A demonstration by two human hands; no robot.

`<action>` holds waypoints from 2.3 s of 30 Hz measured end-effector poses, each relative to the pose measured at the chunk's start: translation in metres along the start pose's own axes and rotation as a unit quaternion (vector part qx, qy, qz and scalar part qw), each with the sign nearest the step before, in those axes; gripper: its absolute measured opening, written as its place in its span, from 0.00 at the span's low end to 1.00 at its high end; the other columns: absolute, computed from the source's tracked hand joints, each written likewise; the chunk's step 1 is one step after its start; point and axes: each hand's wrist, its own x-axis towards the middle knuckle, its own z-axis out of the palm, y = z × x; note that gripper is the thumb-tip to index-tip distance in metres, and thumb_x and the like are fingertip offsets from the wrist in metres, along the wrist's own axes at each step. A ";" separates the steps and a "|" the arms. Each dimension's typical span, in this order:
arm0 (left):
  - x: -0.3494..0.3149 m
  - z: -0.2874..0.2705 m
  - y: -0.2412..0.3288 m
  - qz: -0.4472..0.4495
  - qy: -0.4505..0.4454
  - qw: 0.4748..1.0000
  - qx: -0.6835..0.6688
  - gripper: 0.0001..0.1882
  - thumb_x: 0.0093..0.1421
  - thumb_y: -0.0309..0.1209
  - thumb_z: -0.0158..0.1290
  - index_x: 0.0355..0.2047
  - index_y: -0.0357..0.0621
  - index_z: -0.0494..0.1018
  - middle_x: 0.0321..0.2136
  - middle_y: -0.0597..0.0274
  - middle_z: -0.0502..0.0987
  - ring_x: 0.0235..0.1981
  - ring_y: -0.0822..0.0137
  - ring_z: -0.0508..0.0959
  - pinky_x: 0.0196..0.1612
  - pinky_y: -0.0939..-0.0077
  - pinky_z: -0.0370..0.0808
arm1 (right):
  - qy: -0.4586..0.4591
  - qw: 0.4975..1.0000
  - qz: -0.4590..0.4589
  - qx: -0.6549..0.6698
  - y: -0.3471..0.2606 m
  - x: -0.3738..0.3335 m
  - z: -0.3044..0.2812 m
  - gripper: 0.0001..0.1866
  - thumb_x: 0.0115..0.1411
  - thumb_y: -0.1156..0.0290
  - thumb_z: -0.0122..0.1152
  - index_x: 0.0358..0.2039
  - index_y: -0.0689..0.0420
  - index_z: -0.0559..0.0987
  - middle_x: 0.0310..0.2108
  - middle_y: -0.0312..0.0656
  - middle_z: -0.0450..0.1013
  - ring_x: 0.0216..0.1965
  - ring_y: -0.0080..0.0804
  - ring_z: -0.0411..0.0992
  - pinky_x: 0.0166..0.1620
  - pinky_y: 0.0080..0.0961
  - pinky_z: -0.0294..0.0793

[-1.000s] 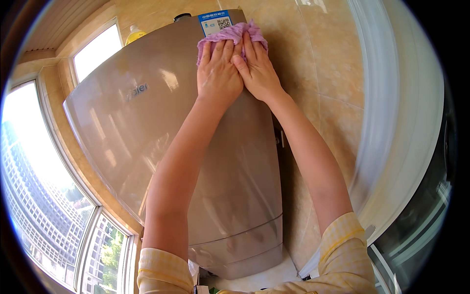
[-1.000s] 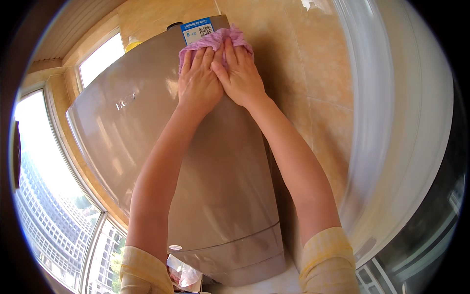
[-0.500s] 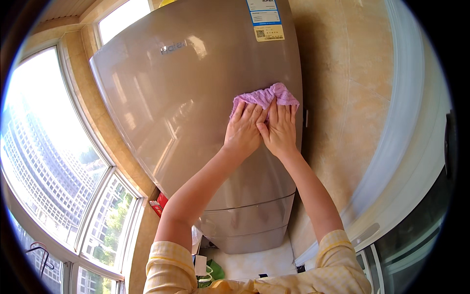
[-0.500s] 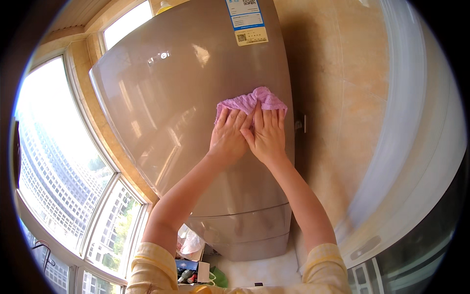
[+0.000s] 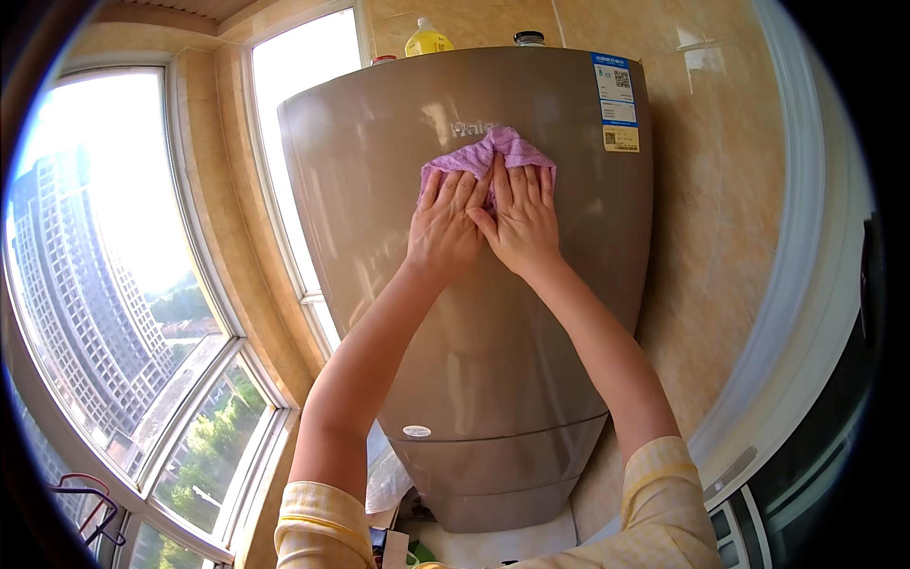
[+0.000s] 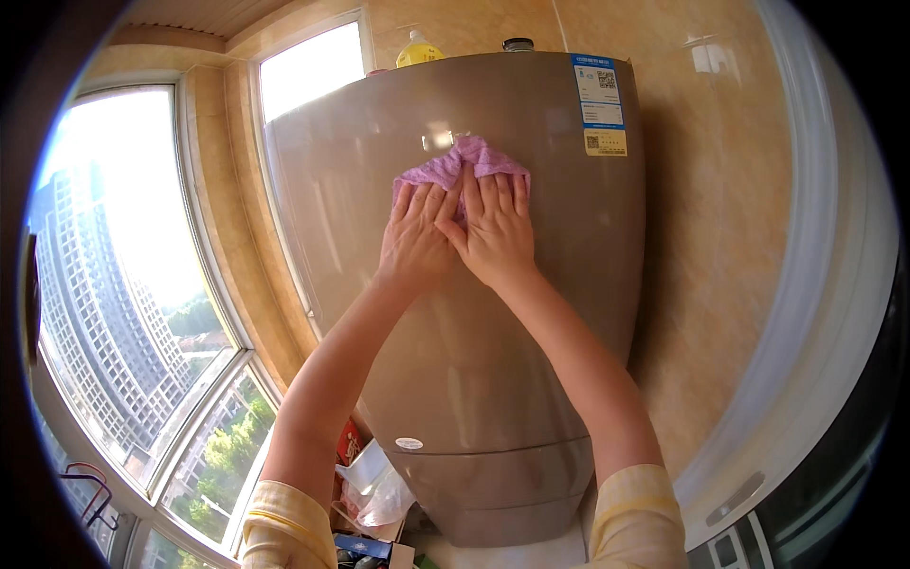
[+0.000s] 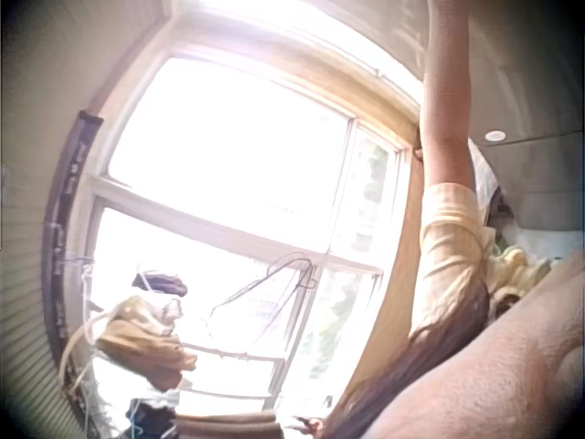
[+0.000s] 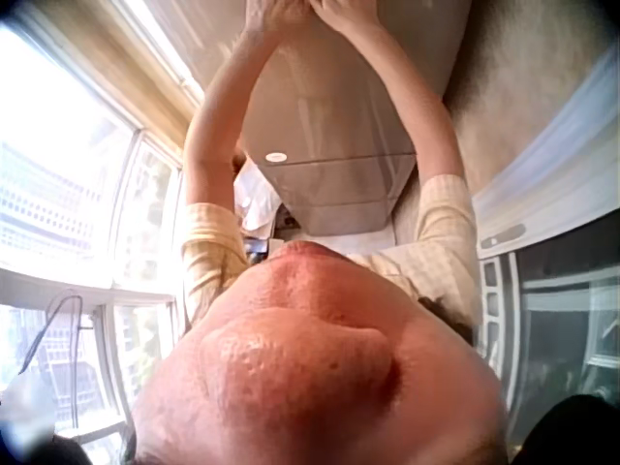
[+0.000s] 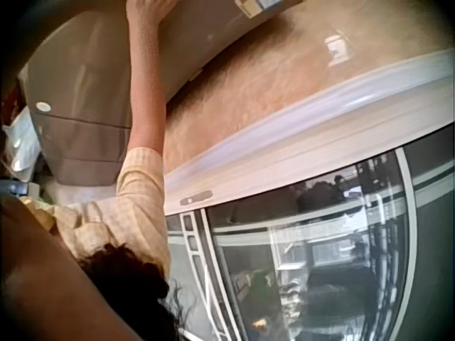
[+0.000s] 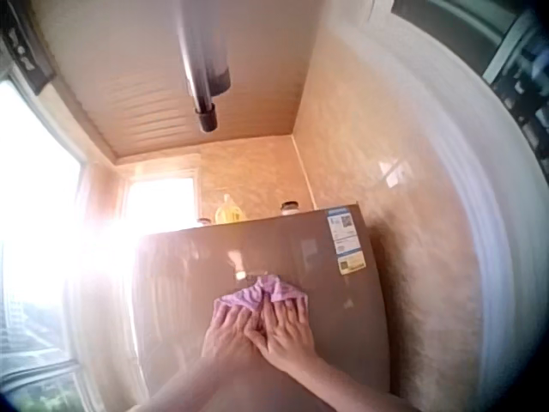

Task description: The person washes a purple cloth in the kitchen sink, then walks to the balcony and wipes the exterior of a refrigerator with the cloth. The person opens the refrigerator door briefly before closing it and continuing to wipe the surface.

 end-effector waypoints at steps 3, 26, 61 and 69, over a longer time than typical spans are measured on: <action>-0.021 -0.009 -0.042 -0.059 0.028 0.997 -0.032 0.30 0.60 0.39 0.39 0.61 0.42 0.49 0.57 0.55 0.58 0.59 0.57 0.56 0.62 0.59 0.46 | 0.015 0.998 -0.060 -0.002 -0.040 0.027 0.020 0.39 0.55 0.42 0.43 0.55 0.63 0.62 0.51 0.48 0.63 0.57 0.41 0.54 0.62 0.42 0.44; -0.051 -0.018 -0.146 -0.212 0.121 0.953 -0.181 0.35 0.60 0.36 0.37 0.62 0.36 0.36 0.63 0.43 0.38 0.63 0.44 0.40 0.63 0.60 0.41 | 0.004 0.978 -0.209 0.008 -0.139 0.101 0.096 0.34 0.62 0.46 0.27 0.59 0.59 0.58 0.61 0.43 0.54 0.63 0.33 0.48 0.65 0.34 0.32; -0.113 0.031 0.032 -0.109 -0.027 0.993 -0.040 0.32 0.59 0.43 0.42 0.58 0.37 0.53 0.54 0.50 0.60 0.57 0.49 0.57 0.59 0.51 0.49 | -0.103 0.987 -0.096 0.075 -0.033 -0.095 -0.001 0.39 0.51 0.41 0.47 0.56 0.57 0.63 0.53 0.43 0.63 0.56 0.36 0.57 0.62 0.36 0.46; -0.017 0.040 0.094 -0.002 -0.026 0.999 -0.031 0.29 0.59 0.41 0.41 0.58 0.42 0.55 0.53 0.60 0.62 0.57 0.61 0.58 0.61 0.59 0.48 | -0.087 0.996 0.013 0.018 0.056 -0.097 -0.034 0.38 0.54 0.44 0.47 0.57 0.61 0.60 0.51 0.47 0.62 0.53 0.43 0.59 0.60 0.42 0.49</action>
